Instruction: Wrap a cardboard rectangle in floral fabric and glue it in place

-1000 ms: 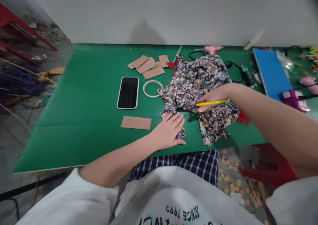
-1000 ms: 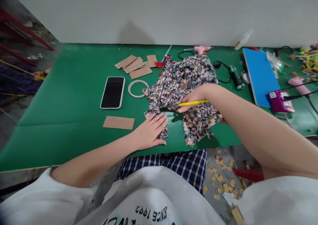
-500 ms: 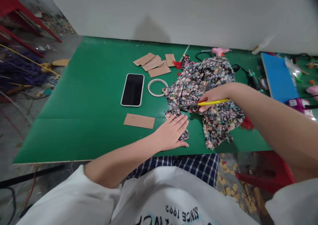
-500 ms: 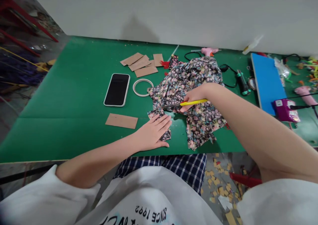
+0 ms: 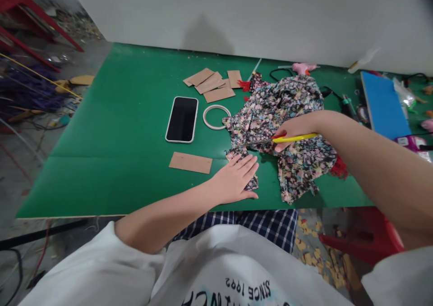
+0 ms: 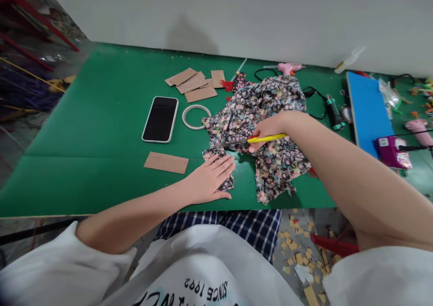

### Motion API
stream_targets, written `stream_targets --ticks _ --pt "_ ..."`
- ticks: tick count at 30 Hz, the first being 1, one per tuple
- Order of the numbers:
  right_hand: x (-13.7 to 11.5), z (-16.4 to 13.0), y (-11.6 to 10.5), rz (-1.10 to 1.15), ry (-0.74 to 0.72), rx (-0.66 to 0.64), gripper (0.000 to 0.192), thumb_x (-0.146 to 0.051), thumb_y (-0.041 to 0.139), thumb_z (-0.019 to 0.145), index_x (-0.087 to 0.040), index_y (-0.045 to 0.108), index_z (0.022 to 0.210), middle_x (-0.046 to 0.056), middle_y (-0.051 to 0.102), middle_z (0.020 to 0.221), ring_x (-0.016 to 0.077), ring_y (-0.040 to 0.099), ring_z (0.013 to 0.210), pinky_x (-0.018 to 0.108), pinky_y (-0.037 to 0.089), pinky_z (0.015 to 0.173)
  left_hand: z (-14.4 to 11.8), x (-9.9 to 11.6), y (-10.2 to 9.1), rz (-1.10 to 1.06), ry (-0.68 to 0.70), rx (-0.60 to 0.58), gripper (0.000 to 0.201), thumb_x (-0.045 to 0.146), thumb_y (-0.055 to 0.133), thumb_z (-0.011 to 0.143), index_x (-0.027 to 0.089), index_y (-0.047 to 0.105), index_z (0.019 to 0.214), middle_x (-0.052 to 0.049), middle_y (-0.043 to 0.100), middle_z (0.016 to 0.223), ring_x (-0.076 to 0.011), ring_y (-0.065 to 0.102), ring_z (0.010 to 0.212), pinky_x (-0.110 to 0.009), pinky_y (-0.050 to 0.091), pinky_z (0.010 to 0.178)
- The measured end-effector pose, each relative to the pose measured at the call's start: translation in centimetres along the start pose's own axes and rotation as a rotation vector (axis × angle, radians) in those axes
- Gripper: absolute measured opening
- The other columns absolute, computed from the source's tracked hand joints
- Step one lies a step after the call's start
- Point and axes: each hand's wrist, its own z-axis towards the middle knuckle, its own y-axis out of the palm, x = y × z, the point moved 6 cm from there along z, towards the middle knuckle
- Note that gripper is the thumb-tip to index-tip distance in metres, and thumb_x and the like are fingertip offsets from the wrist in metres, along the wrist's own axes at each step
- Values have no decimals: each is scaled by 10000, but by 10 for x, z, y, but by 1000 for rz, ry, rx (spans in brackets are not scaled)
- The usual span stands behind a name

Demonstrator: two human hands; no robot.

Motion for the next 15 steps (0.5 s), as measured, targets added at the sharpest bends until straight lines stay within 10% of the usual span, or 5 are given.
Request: stream_targets --ticks 3,15 --pt "-4 -2 10 35 -56 -195 597 -736 485 659 -207 647 882 65 615 970 214 539 781 316 359 669 0 0 0 7 5 2 834 680 182 860 57 250 1409 -147 193 1498 -266 150 1391 -427 86 1123" --pt "-2 0 6 52 13 -178 552 -716 555 625 -217 655 840 41 613 797 204 531 715 342 358 658 0 0 0 1 3 0 836 687 182 855 60 264 1402 -148 203 1495 -266 154 1389 -422 69 1122"
